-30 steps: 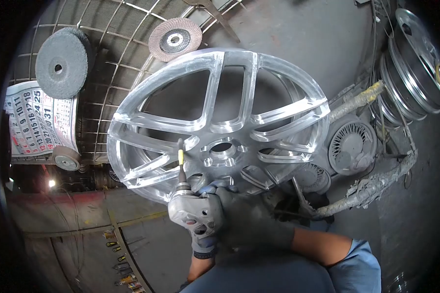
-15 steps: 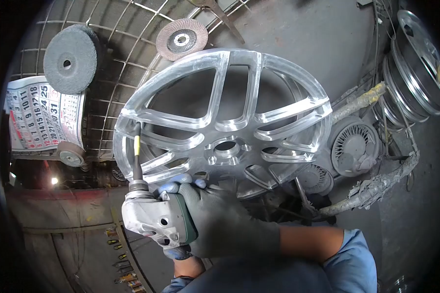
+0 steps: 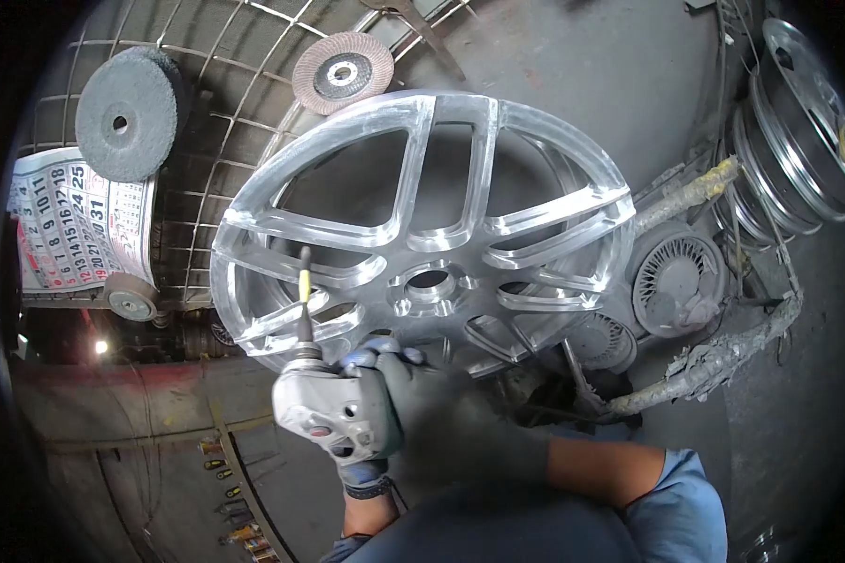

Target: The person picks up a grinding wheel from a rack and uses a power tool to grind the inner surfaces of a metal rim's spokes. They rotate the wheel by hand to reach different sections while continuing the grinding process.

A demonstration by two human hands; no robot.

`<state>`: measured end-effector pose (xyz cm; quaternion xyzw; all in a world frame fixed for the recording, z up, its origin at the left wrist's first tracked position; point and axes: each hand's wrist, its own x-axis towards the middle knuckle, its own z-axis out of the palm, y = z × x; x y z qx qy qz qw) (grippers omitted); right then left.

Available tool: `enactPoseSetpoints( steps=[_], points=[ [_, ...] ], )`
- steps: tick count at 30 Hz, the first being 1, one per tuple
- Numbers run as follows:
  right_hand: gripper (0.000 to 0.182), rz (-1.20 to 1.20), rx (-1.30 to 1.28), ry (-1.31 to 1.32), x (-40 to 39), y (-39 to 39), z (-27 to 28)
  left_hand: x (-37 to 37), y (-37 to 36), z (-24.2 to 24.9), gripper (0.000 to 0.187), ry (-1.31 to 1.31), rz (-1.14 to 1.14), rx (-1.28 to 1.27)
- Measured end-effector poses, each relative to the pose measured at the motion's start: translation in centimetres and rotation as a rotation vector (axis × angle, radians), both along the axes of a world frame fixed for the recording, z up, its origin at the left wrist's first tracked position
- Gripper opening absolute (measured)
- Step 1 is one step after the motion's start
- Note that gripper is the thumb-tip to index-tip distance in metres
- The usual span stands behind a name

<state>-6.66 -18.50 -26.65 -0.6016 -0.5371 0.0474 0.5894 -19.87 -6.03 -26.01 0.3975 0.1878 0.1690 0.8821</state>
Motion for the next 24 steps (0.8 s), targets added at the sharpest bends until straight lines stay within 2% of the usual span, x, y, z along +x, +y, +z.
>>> enactPoseSetpoints(
  steps=[4, 6, 9, 11, 13, 14, 16, 17, 20, 24],
  points=[
    [0.049, -0.055, 0.044, 0.011, 0.4, 0.6, 3.0, 1.8, 1.4, 2.6, 0.047, -0.095, 0.091, 0.103],
    [0.047, -0.016, 0.099, 0.125, 0.5, 0.8, 3.5, 2.3, 2.0, 3.3, 0.047, -0.121, 0.116, 0.125],
    [0.044, 0.028, 0.05, 0.148, 0.3, 0.7, 3.2, 2.3, 2.3, 3.3, 0.047, -0.127, 0.129, 0.121],
    [0.044, 0.042, 0.05, 0.191, 0.0, 1.1, 2.6, 1.9, 2.3, 2.8, 0.047, -0.117, 0.126, 0.1],
    [0.05, -0.135, 0.153, 0.02, 0.0, 1.3, 1.7, 1.2, 1.9, 1.6, 0.047, -0.082, 0.11, 0.06],
    [0.05, -0.136, 0.149, 0.022, -0.2, 1.3, 0.9, 0.6, 1.5, 0.7, 0.047, -0.063, 0.096, 0.039],
    [0.053, 0.056, -0.027, 0.156, -0.7, 0.4, -0.8, -0.4, 0.9, -0.9, 0.047, -0.023, 0.066, -0.01],
    [0.058, 0.162, -0.215, 0.232, 0.4, -0.6, -0.1, -0.8, 0.7, -1.7, 0.047, -0.008, 0.039, -0.034],
    [0.066, 0.148, -0.246, 0.281, -1.0, -0.6, -2.6, -2.0, -0.3, -4.0, 0.047, 0.021, -0.037, -0.097],
    [0.078, 0.118, -0.243, 0.27, 0.5, -1.6, -2.6, -2.0, -1.0, -6.0, 0.047, -0.009, -0.117, -0.098]
  ],
)
